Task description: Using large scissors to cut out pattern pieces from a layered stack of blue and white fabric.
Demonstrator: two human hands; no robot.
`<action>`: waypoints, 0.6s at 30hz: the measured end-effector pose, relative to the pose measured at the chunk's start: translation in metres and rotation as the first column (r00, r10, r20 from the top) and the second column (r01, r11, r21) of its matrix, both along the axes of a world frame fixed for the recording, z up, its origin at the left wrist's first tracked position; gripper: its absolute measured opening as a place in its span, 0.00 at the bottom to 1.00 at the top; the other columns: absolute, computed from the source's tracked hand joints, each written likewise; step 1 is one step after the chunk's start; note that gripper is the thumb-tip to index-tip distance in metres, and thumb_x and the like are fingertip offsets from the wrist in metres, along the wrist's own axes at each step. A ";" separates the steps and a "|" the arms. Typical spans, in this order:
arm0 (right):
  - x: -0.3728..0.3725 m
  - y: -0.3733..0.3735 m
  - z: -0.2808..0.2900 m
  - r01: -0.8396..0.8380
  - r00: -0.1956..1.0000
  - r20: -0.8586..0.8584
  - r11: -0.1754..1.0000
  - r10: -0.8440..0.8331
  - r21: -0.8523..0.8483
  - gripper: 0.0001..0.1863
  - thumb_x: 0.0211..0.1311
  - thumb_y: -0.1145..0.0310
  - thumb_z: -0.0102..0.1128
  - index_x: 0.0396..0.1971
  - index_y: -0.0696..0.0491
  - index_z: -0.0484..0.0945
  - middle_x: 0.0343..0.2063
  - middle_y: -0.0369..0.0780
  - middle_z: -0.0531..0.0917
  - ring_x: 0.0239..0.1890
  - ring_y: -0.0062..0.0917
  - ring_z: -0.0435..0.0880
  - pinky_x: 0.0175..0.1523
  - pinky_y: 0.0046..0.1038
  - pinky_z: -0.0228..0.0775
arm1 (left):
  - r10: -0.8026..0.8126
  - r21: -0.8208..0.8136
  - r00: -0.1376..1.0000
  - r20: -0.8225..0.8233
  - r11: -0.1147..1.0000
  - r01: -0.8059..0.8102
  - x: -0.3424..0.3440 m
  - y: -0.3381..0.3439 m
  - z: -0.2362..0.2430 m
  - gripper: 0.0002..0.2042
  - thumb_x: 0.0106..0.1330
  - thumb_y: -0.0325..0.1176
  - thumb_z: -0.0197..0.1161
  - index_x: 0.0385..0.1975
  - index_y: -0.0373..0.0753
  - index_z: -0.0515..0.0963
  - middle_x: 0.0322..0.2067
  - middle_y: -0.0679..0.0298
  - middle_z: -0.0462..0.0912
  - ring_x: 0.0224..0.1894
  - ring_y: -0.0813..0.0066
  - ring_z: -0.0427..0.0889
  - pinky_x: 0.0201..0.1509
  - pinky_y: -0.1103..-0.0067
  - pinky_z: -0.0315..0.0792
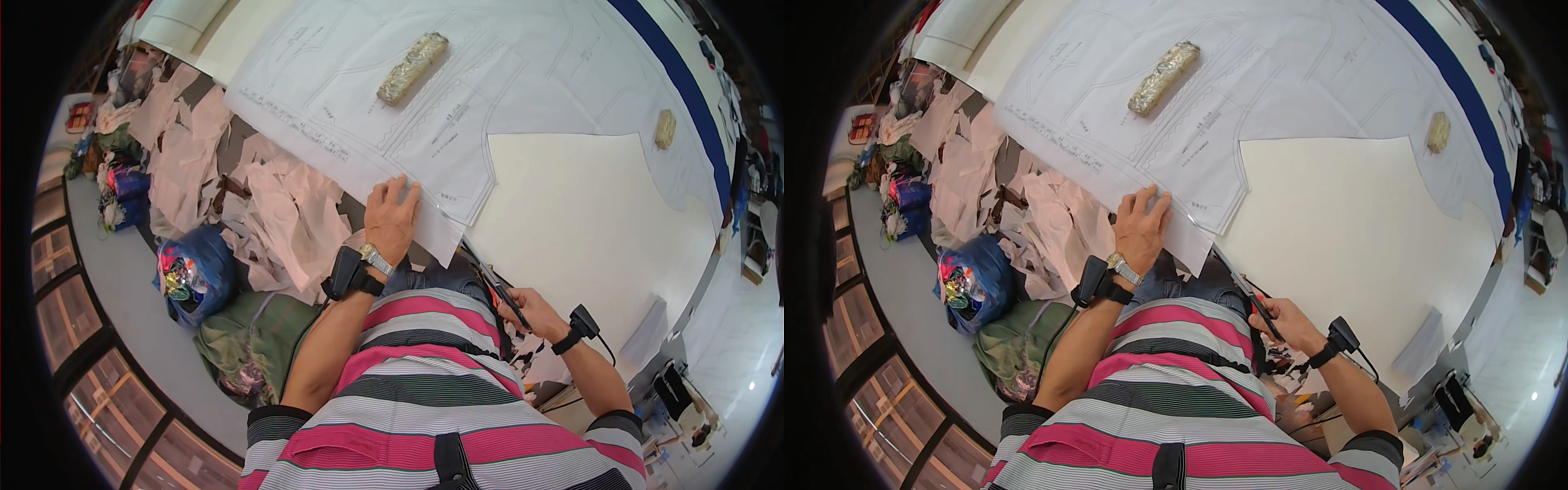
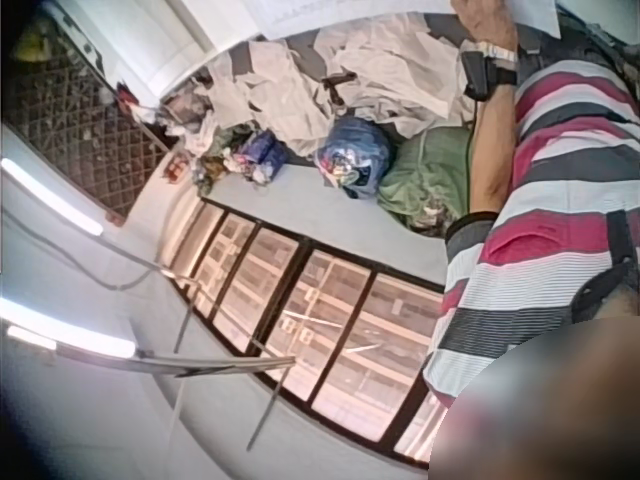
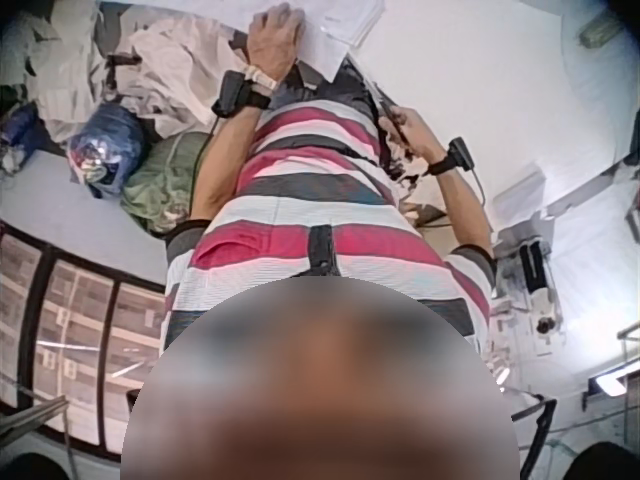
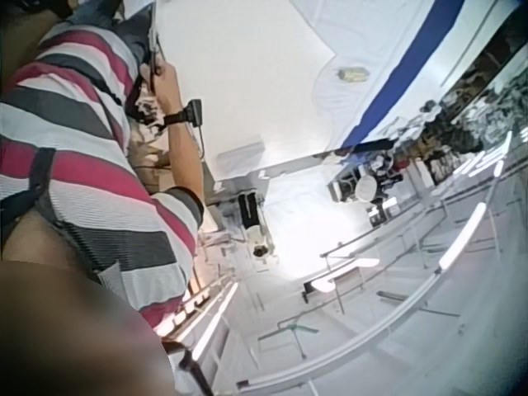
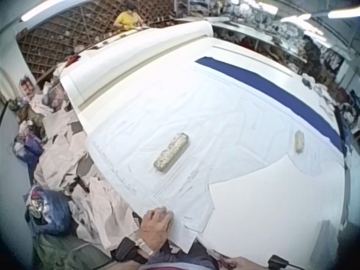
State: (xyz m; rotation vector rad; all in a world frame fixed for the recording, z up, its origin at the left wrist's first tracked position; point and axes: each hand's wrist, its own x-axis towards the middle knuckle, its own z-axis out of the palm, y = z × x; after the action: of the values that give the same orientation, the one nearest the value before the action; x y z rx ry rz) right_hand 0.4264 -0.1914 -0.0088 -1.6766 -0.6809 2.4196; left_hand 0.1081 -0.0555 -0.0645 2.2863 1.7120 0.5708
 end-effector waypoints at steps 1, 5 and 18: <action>0.000 0.001 0.001 0.008 1.000 -0.006 1.000 -0.008 -0.023 0.14 0.72 0.58 0.69 0.34 0.52 0.78 0.16 0.26 0.71 0.13 0.09 0.65 0.18 0.18 0.52 | 0.005 0.002 1.000 0.000 1.000 -0.005 0.000 0.000 0.000 0.16 0.66 0.31 0.68 0.54 0.42 0.83 0.56 0.56 0.80 0.52 0.52 0.77 0.55 0.62 0.76; 0.001 0.001 -0.001 0.025 0.998 -0.050 0.999 -0.027 -0.046 0.14 0.72 0.57 0.68 0.34 0.52 0.78 0.15 0.27 0.71 0.13 0.09 0.64 0.18 0.18 0.52 | 0.004 0.012 1.000 -0.001 1.000 -0.004 -0.001 -0.001 -0.002 0.16 0.66 0.31 0.68 0.54 0.42 0.83 0.56 0.56 0.80 0.52 0.53 0.78 0.56 0.63 0.76; -0.003 0.022 -0.004 -0.017 0.992 -0.126 0.999 0.013 -0.032 0.19 0.72 0.53 0.68 0.32 0.53 0.77 0.17 0.28 0.72 0.14 0.12 0.66 0.18 0.19 0.56 | 0.005 0.026 1.000 0.026 1.000 -0.006 -0.002 -0.003 -0.004 0.17 0.64 0.31 0.68 0.53 0.40 0.83 0.56 0.56 0.80 0.55 0.54 0.78 0.57 0.64 0.77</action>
State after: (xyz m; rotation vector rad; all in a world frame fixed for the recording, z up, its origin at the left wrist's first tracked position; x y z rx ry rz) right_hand 0.4235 -0.1693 -0.0124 -1.5190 -0.6412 2.5345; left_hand 0.1060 -0.0585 -0.0689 2.2817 1.7093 0.6252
